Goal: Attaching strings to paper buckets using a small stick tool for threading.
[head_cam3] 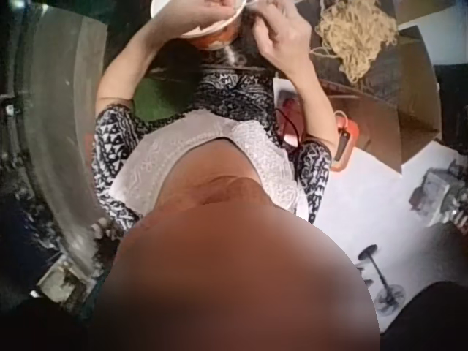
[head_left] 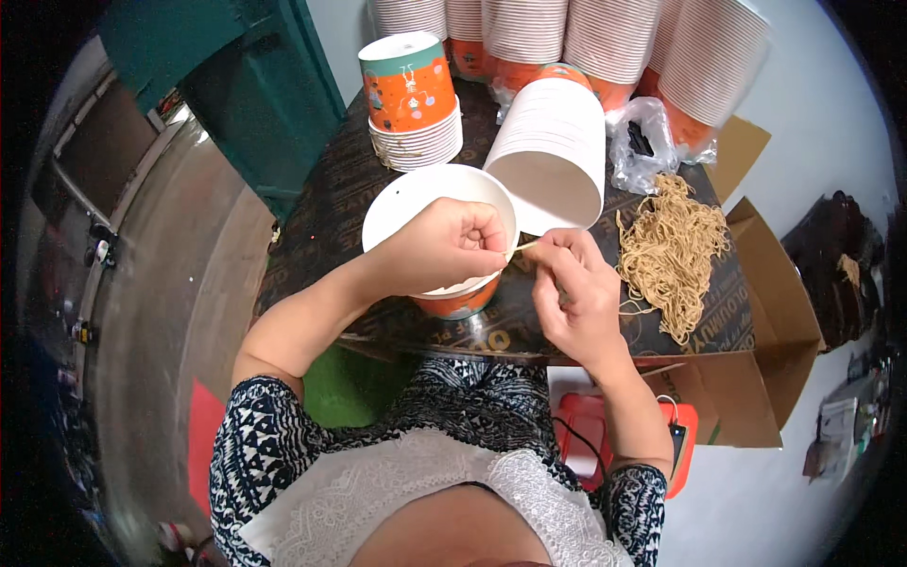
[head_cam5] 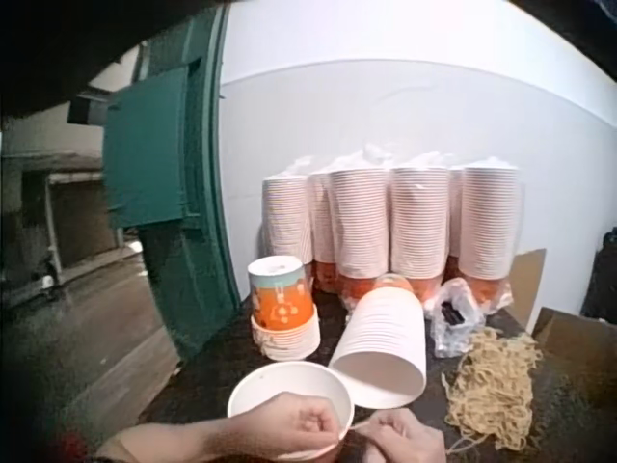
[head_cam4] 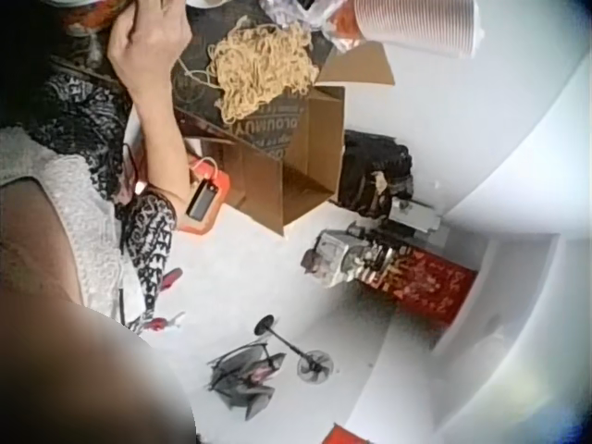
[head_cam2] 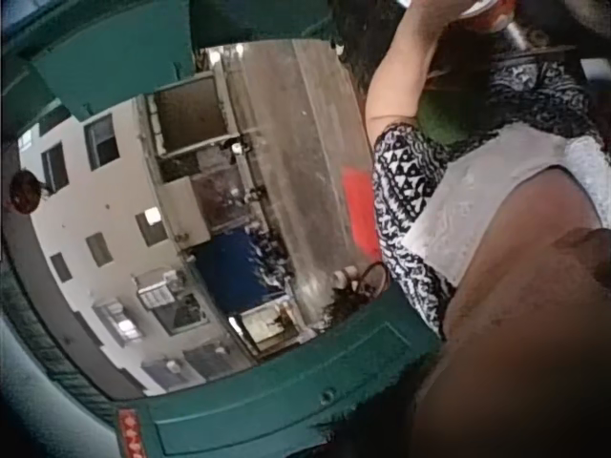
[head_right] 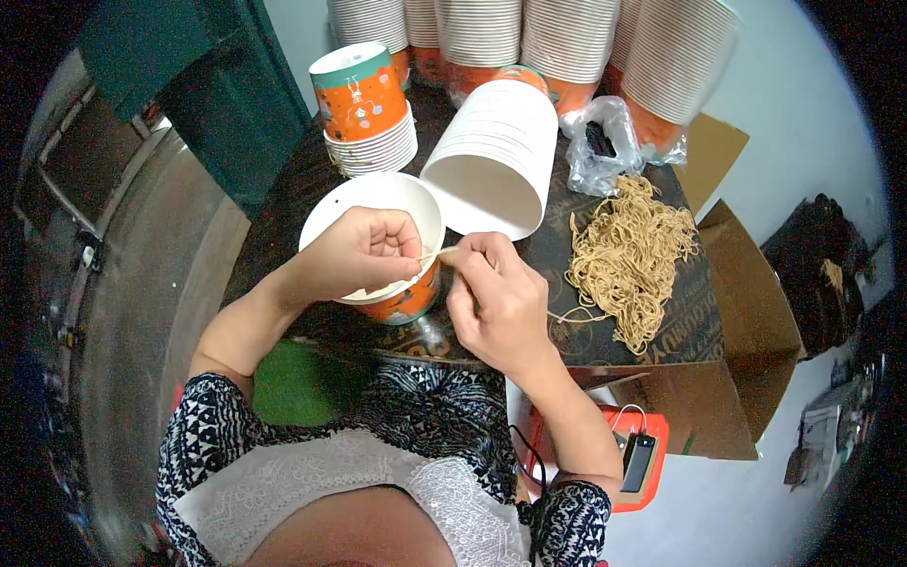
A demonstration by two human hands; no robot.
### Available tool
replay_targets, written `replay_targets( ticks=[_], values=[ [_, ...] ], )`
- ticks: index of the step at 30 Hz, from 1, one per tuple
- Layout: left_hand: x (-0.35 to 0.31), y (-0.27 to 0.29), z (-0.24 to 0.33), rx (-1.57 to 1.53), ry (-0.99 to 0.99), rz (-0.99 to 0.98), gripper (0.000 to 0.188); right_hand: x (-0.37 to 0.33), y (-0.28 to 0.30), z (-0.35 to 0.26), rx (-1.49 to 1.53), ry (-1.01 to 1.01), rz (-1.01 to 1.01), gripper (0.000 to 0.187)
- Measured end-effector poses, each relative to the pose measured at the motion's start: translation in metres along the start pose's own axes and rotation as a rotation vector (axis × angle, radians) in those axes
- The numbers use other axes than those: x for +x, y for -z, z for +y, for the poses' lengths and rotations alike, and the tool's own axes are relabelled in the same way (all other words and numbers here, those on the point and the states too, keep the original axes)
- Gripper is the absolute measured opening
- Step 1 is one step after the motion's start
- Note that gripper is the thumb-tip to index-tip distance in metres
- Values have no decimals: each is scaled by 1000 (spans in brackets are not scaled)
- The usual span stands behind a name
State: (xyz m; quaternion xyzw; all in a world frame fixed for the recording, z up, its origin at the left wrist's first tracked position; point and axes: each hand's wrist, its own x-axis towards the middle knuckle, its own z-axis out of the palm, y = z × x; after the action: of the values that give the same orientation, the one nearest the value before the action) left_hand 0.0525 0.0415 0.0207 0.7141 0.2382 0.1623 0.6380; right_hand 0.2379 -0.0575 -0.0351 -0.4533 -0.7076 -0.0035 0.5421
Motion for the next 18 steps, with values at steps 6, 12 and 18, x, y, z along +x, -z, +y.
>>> replay_targets(
  ticks=[6,12,18],
  values=[
    [3,1,-2,-73,-4,-52,7,3,-7,-3,53,-86,7,22],
    [4,3,-5,-84,16,-18,7,1,-12,-5,74,-62,-7,12],
    [3,3,-2,-8,43,-8,10,-9,-21,-10,134,-37,37,13]
  ],
)
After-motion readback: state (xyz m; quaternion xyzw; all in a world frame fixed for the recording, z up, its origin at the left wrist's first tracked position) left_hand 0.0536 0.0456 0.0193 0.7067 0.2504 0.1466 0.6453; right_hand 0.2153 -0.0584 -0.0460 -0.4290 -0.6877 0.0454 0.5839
